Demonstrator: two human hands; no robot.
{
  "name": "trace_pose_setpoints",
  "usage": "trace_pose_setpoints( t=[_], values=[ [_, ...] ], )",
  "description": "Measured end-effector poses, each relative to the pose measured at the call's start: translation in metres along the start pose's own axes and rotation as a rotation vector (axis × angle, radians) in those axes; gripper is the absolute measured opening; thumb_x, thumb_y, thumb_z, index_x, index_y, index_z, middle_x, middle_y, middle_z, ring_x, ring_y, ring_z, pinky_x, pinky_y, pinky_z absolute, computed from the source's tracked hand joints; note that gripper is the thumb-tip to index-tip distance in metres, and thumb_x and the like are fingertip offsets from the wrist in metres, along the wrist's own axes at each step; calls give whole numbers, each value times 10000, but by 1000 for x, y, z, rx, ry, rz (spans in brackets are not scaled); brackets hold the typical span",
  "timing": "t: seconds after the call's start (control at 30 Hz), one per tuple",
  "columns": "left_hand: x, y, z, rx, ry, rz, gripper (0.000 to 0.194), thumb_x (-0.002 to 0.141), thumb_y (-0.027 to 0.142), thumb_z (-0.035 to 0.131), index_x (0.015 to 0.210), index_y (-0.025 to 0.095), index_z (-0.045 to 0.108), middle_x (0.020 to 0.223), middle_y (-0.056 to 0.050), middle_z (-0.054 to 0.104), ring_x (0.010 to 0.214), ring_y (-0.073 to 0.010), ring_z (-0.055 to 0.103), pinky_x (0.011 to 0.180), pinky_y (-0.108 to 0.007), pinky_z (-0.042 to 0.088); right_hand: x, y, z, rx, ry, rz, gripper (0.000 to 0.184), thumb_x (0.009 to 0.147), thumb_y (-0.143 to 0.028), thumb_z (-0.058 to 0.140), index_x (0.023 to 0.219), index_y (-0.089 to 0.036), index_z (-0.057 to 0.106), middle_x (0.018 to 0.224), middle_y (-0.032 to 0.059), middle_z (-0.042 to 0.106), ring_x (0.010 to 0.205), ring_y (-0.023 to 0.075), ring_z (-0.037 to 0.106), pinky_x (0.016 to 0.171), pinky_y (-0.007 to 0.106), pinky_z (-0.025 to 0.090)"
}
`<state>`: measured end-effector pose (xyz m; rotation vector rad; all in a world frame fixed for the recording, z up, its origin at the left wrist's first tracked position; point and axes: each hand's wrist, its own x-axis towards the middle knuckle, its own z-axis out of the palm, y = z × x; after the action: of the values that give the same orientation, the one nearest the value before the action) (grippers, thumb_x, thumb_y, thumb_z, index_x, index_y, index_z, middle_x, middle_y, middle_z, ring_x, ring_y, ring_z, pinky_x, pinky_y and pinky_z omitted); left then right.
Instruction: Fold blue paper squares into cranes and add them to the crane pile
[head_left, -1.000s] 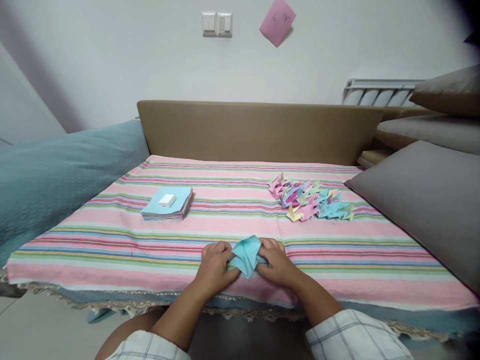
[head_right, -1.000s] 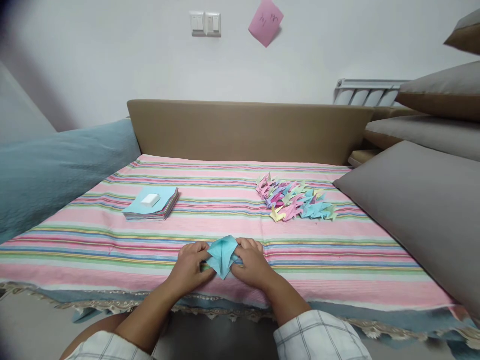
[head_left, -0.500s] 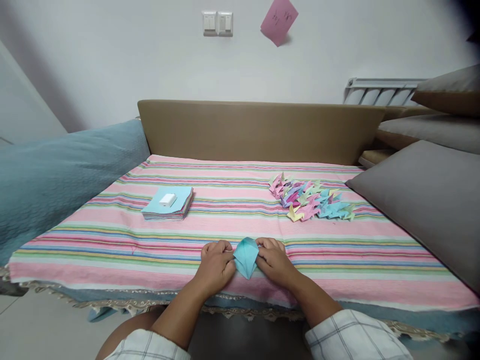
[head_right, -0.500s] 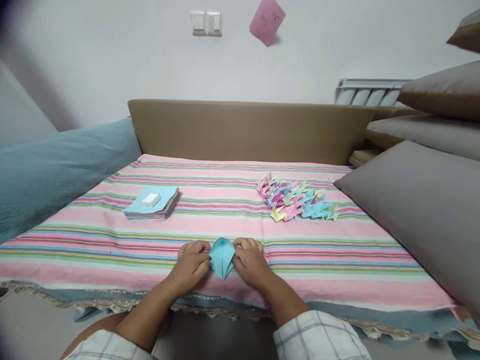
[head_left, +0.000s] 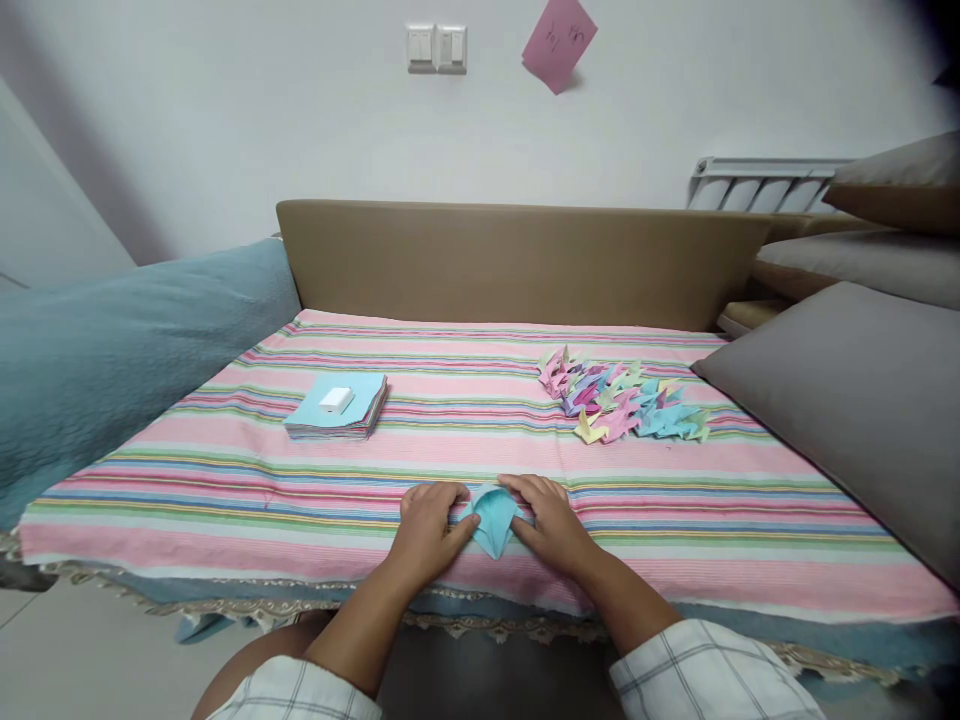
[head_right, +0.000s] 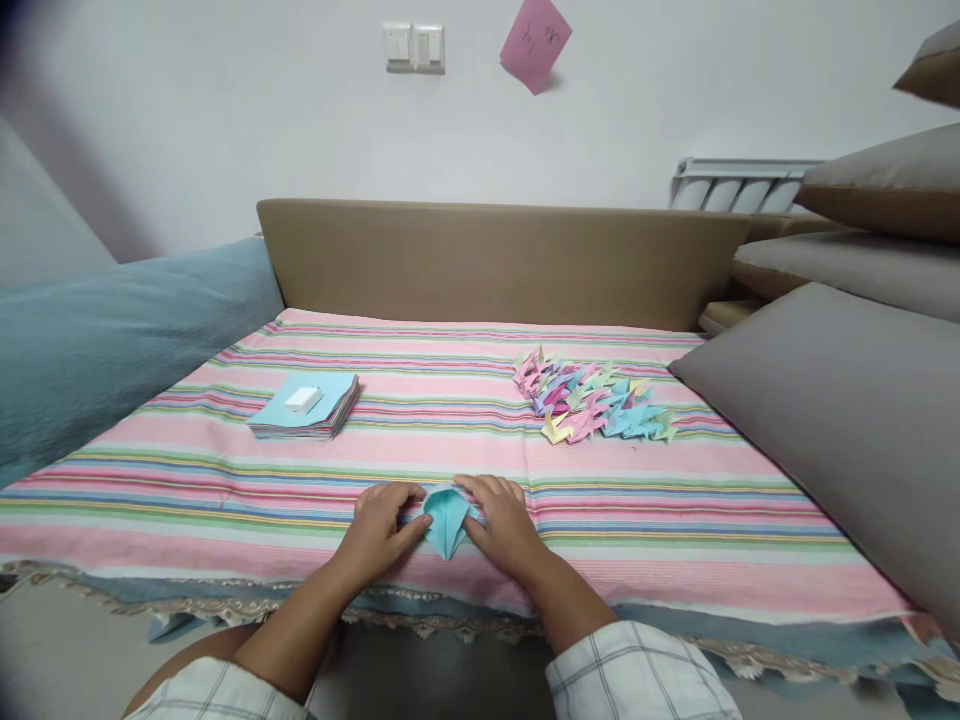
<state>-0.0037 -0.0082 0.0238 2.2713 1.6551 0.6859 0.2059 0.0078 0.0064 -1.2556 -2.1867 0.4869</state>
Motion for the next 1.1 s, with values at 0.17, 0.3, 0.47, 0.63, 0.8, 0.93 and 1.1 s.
trace_pose_setpoints(
  t=[0.17, 0.3, 0.47, 0.63, 0.8, 0.93, 1.1],
  values=[
    [-2, -2, 1, -4, -37, 61, 500, 724, 192, 513, 1201, 339, 520, 1125, -3, 599, 1031, -218, 488, 906, -414, 288, 0, 0, -3, -23, -54, -8, 420, 752, -182, 477, 1154, -277, 553, 1101, 37, 564, 1026, 209, 476, 887, 377, 313],
    [-3, -2, 3, 37, -50, 81, 514, 688, 156, 493, 1154, 358, 571, 1178, 0, 568, 1068, -232, 466, 916, -442, 269, 0, 1, -3, -7, -59, 4, 433, 726, -151, 447, 1125, -262, 573, 1105, 43, 556, 1028, 216, 466, 886, 379, 313],
    [-3, -3, 4, 77, -47, 109, 511, 684, 128, 479, 1121, 364, 599, 1195, -6, 559, 1069, -235, 464, 907, -444, 273, 1, 5, -3, -14, -93, -6, 480, 695, -101, 411, 1102, -269, 601, 1107, 35, 537, 1027, 210, 449, 895, 382, 308],
    [-3, -4, 5, 117, -58, 117, 485, 699, 111, 461, 1081, 365, 621, 1207, -5, 551, 1066, -232, 466, 907, -452, 266, 0, 4, -4, -22, -93, -25, 372, 774, -152, 428, 1058, -279, 632, 1098, 28, 534, 1034, 204, 443, 899, 377, 307],
    [-3, -3, 8, 116, -17, 108, 325, 782, 221, 497, 1042, 354, 638, 1182, -11, 571, 1046, -228, 482, 899, -454, 270, 0, -2, -2, -48, -40, 0, 225, 846, -307, 486, 1000, -270, 645, 1046, 33, 560, 989, 199, 467, 875, 379, 316],
    [-2, -3, 11, 111, 22, 107, 238, 794, 323, 564, 1016, 344, 648, 1155, -21, 594, 1038, -235, 498, 893, -455, 275, 1, -1, 0, -77, -44, 3, 199, 803, -289, 553, 980, -268, 642, 1051, 35, 562, 993, 207, 470, 867, 380, 317],
    [-1, -4, 11, 128, 15, 106, 250, 765, 308, 615, 1011, 332, 648, 1158, -24, 596, 1044, -245, 501, 898, -457, 280, 0, 0, 0, -94, -41, -11, 209, 791, -281, 563, 987, -269, 635, 1065, 34, 556, 1001, 208, 466, 872, 374, 315]
  ],
)
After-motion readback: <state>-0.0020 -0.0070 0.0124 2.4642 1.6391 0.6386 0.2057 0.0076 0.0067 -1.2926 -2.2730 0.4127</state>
